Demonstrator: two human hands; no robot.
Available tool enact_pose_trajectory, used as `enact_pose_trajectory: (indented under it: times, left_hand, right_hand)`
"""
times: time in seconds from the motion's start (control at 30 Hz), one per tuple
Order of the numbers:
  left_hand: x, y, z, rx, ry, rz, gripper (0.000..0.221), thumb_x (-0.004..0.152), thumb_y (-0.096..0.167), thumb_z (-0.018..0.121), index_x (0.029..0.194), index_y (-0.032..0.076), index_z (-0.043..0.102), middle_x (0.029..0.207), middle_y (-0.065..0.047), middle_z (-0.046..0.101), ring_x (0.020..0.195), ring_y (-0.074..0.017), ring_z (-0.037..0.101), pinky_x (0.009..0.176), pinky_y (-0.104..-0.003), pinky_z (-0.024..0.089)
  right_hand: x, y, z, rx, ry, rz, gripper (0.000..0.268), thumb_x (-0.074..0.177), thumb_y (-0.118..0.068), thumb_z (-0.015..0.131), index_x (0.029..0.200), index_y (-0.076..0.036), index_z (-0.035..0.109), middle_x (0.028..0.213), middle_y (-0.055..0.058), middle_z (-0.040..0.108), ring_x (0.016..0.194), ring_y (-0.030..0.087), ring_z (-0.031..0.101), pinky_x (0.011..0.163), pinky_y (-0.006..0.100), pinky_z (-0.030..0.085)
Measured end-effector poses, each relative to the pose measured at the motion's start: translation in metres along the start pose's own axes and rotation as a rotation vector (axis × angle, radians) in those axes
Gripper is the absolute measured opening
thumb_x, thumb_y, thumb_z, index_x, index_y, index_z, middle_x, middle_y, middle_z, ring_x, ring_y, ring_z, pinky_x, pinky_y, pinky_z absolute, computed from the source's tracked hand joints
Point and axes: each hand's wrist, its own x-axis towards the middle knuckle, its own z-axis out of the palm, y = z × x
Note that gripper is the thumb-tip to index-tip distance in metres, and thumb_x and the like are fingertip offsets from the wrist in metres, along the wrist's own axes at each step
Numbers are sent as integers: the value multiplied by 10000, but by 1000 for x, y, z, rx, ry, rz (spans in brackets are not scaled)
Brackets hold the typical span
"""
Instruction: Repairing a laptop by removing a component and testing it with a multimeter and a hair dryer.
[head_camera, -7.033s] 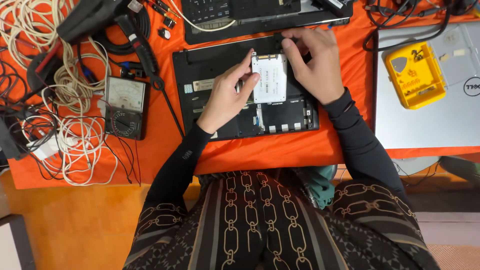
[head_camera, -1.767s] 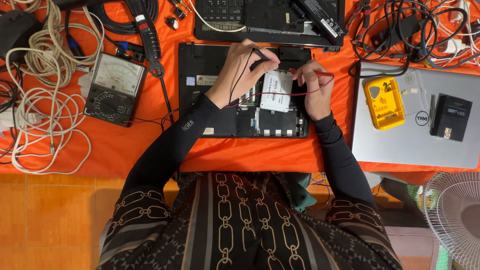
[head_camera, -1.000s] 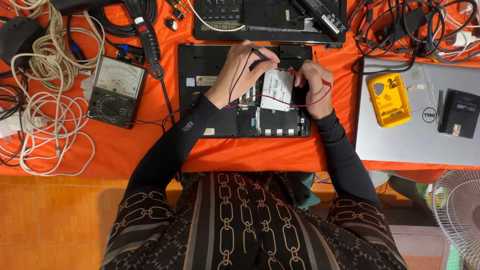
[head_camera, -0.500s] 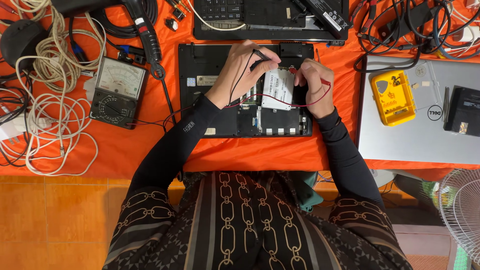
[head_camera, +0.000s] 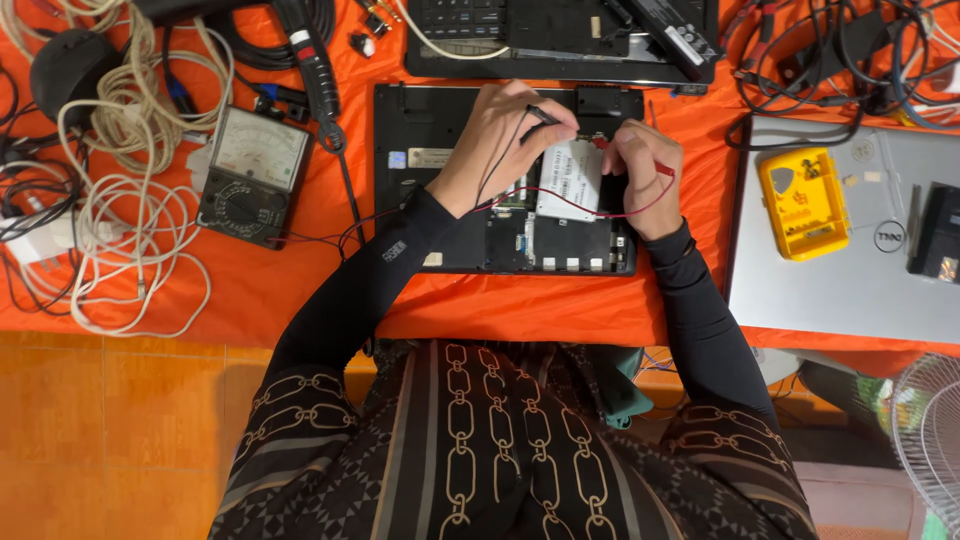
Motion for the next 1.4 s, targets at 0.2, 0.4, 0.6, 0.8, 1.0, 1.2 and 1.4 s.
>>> enact_pose_trajectory:
  times: [0.2, 0.4, 0.6, 0.8, 1.0, 1.2, 1.4]
  left_hand:
    - [0, -4, 0, 48, -17, 11, 217, 1001, 330, 680, 945, 151, 789, 947, 36, 787, 892, -130, 618, 900, -331, 416]
    - [-2, -1, -2, 7, 127, 173, 225, 991, 304, 644, 933, 139, 784, 879, 27, 754, 882, -190, 626, 844, -376, 444]
    - [1, -12, 5, 37, 55, 142, 236, 1013, 315, 654, 949, 130, 785, 852, 13, 744, 801, -197, 599, 811, -356, 453]
    - [0, -13, 7, 64, 79, 142, 212, 1006, 298, 694, 945, 110, 772, 864, -1, 744, 792, -195, 593, 877, -385, 436]
    - [-1, -4, -2, 30, 110, 149, 170, 1039, 219, 658, 982, 90, 753, 959, 5, 750, 907, -220, 585, 912, -377, 409]
    - [-4, -8, -2, 70, 93, 134, 207, 1049, 244, 663, 960, 77, 747, 900, -17, 728, 844, -232, 559, 895, -386, 413]
    - [-3, -9, -3, 75, 130, 133, 215, 1033, 256, 660, 954, 72, 736, 881, -35, 711, 853, -235, 567, 889, -398, 422]
  right_hand:
    - [-1, -3, 6, -2, -6, -35, 442, 1099, -280, 410, 797, 22, 524, 778, 82, 541, 719, 179, 503, 708, 319, 401]
    - [-2, -5, 3, -68, -5, -7, 480, 1110, -308, 408, 777, 15, 531, 783, 87, 530, 734, 183, 493, 720, 320, 390]
    - [-1, -7, 5, -71, 15, 4, 500, 1108, -305, 413, 749, 27, 519, 754, 93, 531, 708, 181, 491, 700, 311, 388]
    - [-1, -6, 3, -81, 45, 14, 462, 1080, -291, 406, 759, 17, 530, 758, 84, 532, 702, 179, 497, 688, 319, 393]
    - [-1, -7, 1, -28, 19, 22, 444, 1067, -277, 423, 757, 18, 540, 751, 85, 522, 697, 177, 486, 686, 322, 389]
    - [-1, -6, 4, -25, 2, -12, 452, 1077, -279, 424, 754, 16, 537, 754, 75, 522, 692, 172, 483, 686, 318, 391]
    - [1, -9, 5, -9, 8, -30, 462, 1081, -290, 432, 745, 15, 522, 748, 76, 512, 693, 169, 474, 685, 320, 379]
